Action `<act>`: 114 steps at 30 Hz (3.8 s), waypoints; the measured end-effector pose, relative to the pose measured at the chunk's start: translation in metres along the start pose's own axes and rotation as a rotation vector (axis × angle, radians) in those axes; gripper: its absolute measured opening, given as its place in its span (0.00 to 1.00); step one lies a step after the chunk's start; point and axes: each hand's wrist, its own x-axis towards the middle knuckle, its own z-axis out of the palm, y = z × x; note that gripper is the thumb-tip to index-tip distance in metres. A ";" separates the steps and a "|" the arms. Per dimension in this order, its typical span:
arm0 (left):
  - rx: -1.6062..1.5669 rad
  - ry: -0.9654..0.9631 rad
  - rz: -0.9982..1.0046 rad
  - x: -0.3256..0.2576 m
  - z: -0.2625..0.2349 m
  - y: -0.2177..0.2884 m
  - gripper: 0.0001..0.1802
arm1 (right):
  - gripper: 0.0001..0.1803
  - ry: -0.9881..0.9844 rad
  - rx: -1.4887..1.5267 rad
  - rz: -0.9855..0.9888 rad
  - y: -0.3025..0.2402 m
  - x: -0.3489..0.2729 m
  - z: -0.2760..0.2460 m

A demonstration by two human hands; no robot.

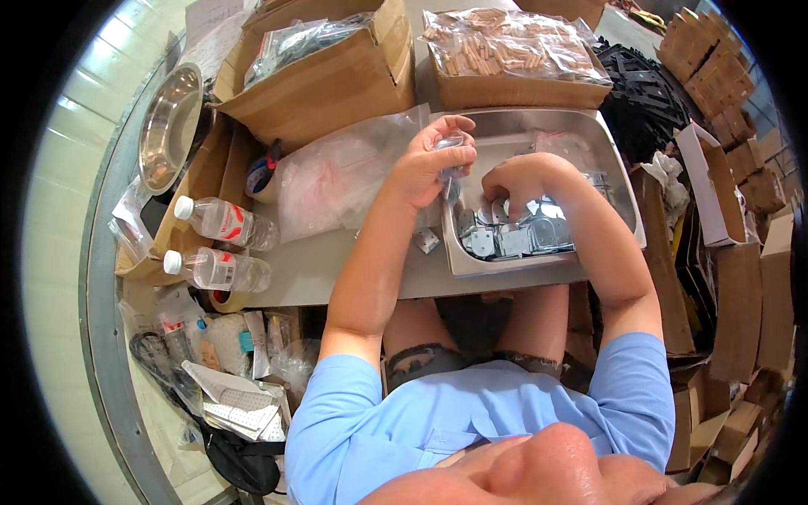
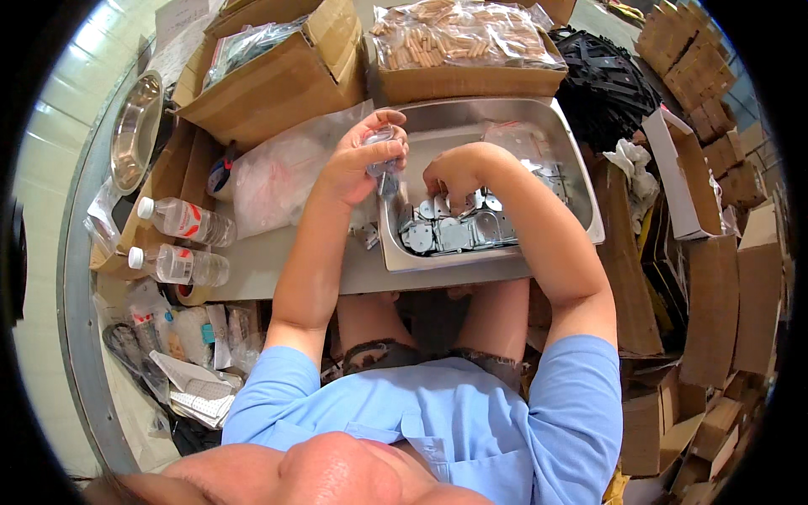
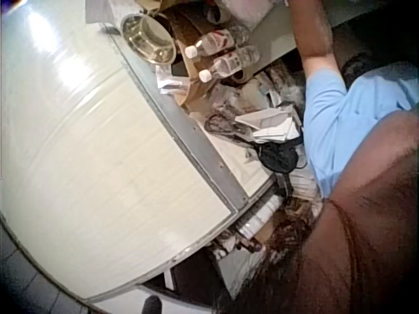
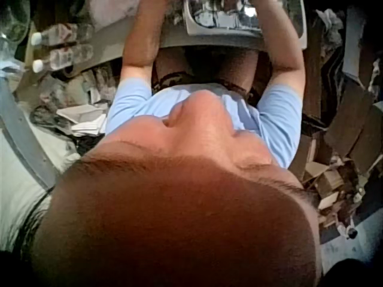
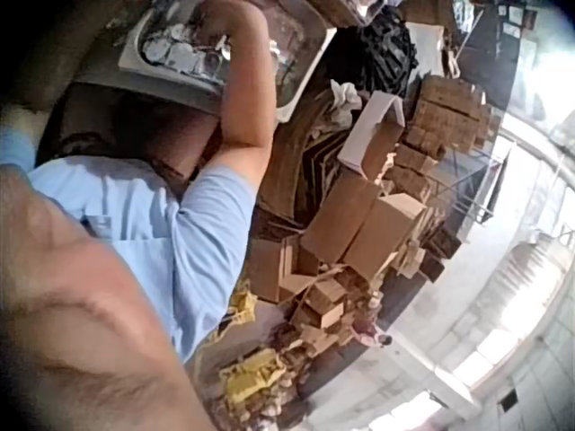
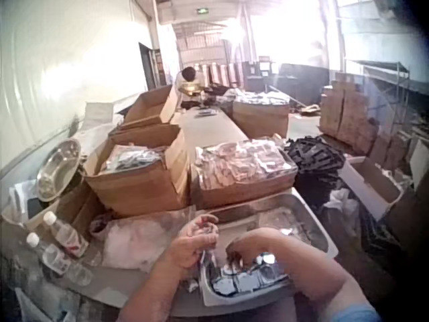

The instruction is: The person places small metal components into plastic bags, sealing each bag by hand and setting it aside into a tray.

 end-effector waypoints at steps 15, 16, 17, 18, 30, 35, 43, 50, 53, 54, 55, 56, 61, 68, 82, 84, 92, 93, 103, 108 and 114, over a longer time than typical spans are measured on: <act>0.020 -0.021 -0.049 0.000 -0.003 -0.001 0.27 | 0.16 0.130 0.017 0.038 -0.026 -0.009 -0.009; 0.022 -0.016 -0.051 0.000 -0.003 -0.001 0.27 | 0.15 0.154 -0.018 0.018 -0.027 -0.009 -0.010; 0.024 -0.012 -0.053 0.000 -0.003 -0.002 0.27 | 0.15 0.154 -0.017 0.017 -0.029 -0.008 -0.009; 0.024 -0.011 -0.054 0.000 -0.003 -0.002 0.27 | 0.15 0.173 -0.048 0.016 -0.033 -0.005 -0.007; -0.008 -0.028 -0.053 0.001 -0.002 -0.002 0.27 | 0.17 0.083 -0.056 0.006 -0.030 -0.003 -0.003; -0.019 -0.042 -0.051 0.001 -0.002 -0.001 0.27 | 0.15 0.539 -0.032 0.030 -0.017 -0.020 -0.025; 0.026 -0.153 -0.089 -0.001 0.007 -0.007 0.30 | 0.09 0.945 0.454 -0.474 -0.034 -0.017 -0.027; 0.005 -0.177 -0.133 -0.008 0.014 -0.006 0.27 | 0.10 0.784 0.520 -0.454 -0.042 -0.017 -0.023; -0.035 -0.201 -0.146 -0.007 0.013 -0.006 0.27 | 0.11 0.828 0.585 -0.484 -0.038 -0.016 -0.024; -0.034 -0.201 -0.146 -0.006 0.012 -0.006 0.27 | 0.12 0.850 0.645 -0.499 -0.037 -0.015 -0.023; -0.036 -0.210 -0.138 -0.006 0.011 -0.006 0.26 | 0.12 0.850 0.645 -0.500 -0.038 -0.015 -0.023; -0.038 -0.220 -0.129 -0.005 0.010 -0.007 0.26 | 0.12 0.806 0.626 -0.486 -0.039 -0.014 -0.022; 0.010 -0.227 -0.130 -0.006 0.005 -0.009 0.24 | 0.12 0.754 0.569 -0.441 -0.044 -0.008 -0.018; -0.162 -0.213 -0.182 -0.004 0.003 -0.009 0.29 | 0.12 0.847 0.409 -0.425 -0.043 -0.008 -0.017; -0.080 -0.263 -0.061 -0.003 0.000 -0.006 0.43 | 0.16 0.873 0.098 -0.440 -0.056 -0.017 -0.018; -0.054 -0.266 -0.067 0.000 -0.002 -0.006 0.43 | 0.14 0.888 -0.015 -0.461 -0.055 -0.018 -0.018; -0.092 -0.284 -0.191 -0.007 0.003 -0.012 0.39 | 0.12 0.964 0.241 -0.450 -0.045 -0.028 -0.026; -0.131 -0.252 -0.237 -0.008 0.002 -0.014 0.38 | 0.12 0.927 0.263 -0.435 -0.045 -0.028 -0.026; 0.043 -0.259 -0.173 -0.010 0.004 -0.002 0.34 | 0.14 0.849 0.223 -0.435 -0.052 -0.042 -0.031; 0.121 -0.358 -0.192 -0.008 0.005 0.002 0.33 | 0.12 0.766 0.295 -0.593 -0.046 -0.045 -0.032; -0.080 -0.452 -0.205 -0.005 -0.006 -0.002 0.39 | 0.10 0.805 0.439 -0.608 -0.048 -0.042 -0.031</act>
